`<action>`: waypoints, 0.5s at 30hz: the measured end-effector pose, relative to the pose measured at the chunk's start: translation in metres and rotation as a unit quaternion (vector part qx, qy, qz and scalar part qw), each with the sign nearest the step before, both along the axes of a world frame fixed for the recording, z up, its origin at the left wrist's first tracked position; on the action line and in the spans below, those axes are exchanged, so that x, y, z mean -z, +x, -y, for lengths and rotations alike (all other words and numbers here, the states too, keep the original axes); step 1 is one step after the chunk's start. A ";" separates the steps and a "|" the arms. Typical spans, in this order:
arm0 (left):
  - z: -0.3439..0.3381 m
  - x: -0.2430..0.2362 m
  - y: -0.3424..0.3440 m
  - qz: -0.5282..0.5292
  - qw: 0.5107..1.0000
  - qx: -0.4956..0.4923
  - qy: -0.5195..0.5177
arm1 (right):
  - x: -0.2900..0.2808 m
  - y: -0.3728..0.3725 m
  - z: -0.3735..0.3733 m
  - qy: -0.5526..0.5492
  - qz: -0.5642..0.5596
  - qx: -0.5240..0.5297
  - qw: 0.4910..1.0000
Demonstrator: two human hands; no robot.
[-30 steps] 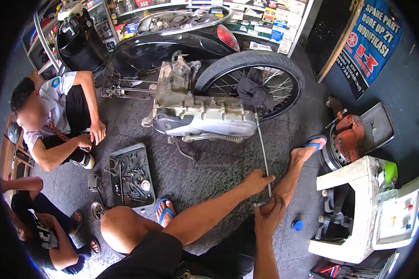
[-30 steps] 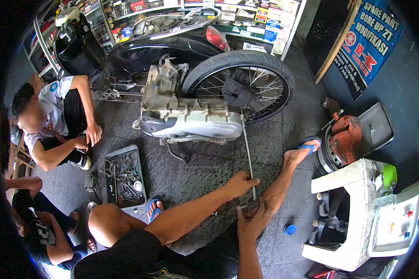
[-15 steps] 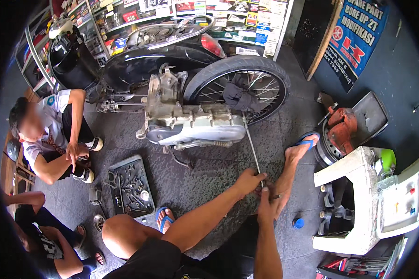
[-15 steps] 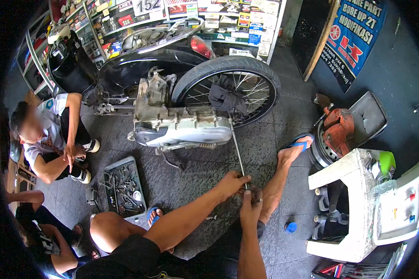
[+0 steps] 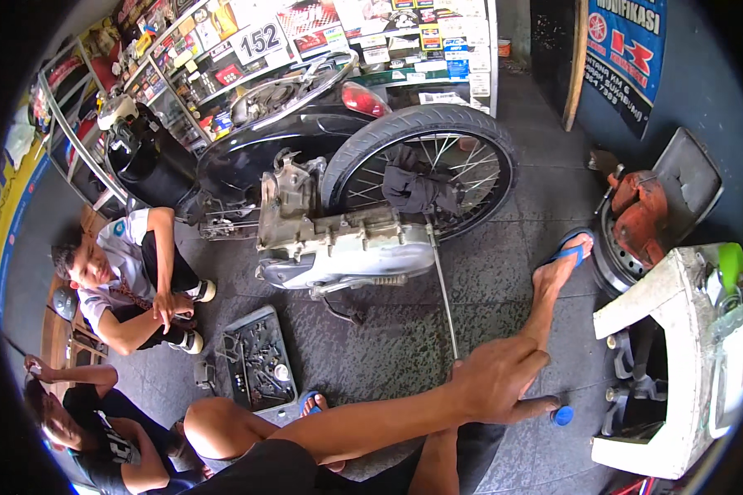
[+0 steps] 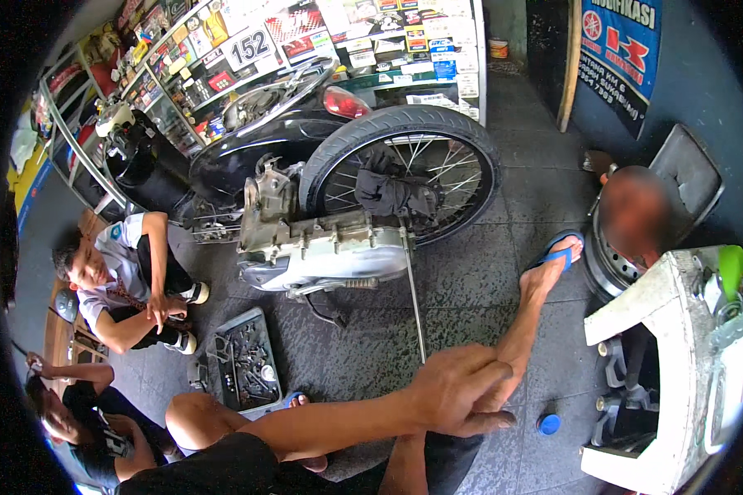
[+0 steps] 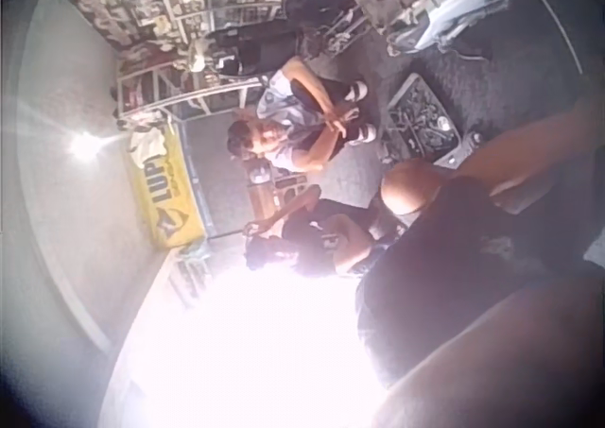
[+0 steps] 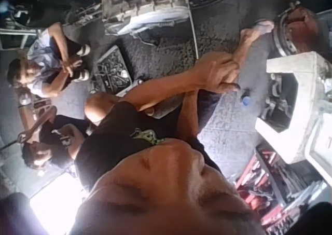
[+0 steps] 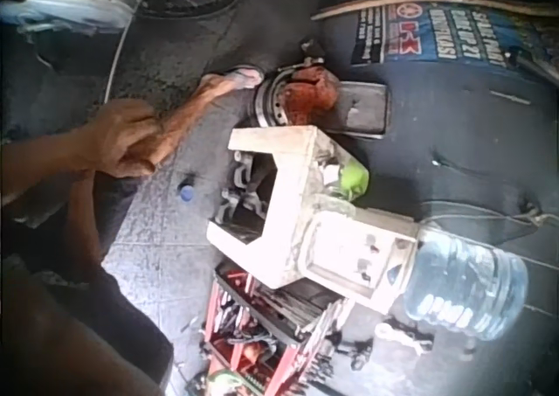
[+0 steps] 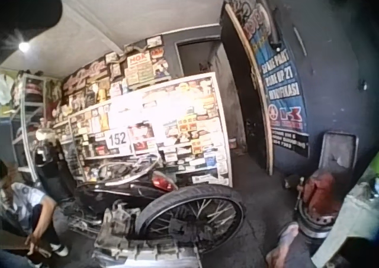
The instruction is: Using a T-wrench to tighten bolts on a motorcycle engine case.
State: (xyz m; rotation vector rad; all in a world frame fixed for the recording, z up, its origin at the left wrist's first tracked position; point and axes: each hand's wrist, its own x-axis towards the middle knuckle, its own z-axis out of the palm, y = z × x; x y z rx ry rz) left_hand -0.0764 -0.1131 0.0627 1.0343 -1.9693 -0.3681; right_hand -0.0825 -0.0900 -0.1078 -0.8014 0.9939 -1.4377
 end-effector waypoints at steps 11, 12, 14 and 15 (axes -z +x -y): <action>0.032 0.003 -0.032 0.031 0.993 0.038 0.108 | 0.010 -0.012 0.003 0.026 0.020 -0.045 0.998; 0.033 0.008 -0.033 0.030 0.993 0.025 0.108 | 0.010 -0.011 0.001 0.028 0.021 -0.050 0.998; 0.037 0.016 -0.035 -0.030 0.996 0.026 0.082 | 0.010 -0.013 0.002 0.027 0.021 -0.055 0.998; 0.039 0.015 -0.034 -0.036 0.996 0.024 0.076 | 0.010 -0.014 0.003 0.026 0.021 -0.054 0.998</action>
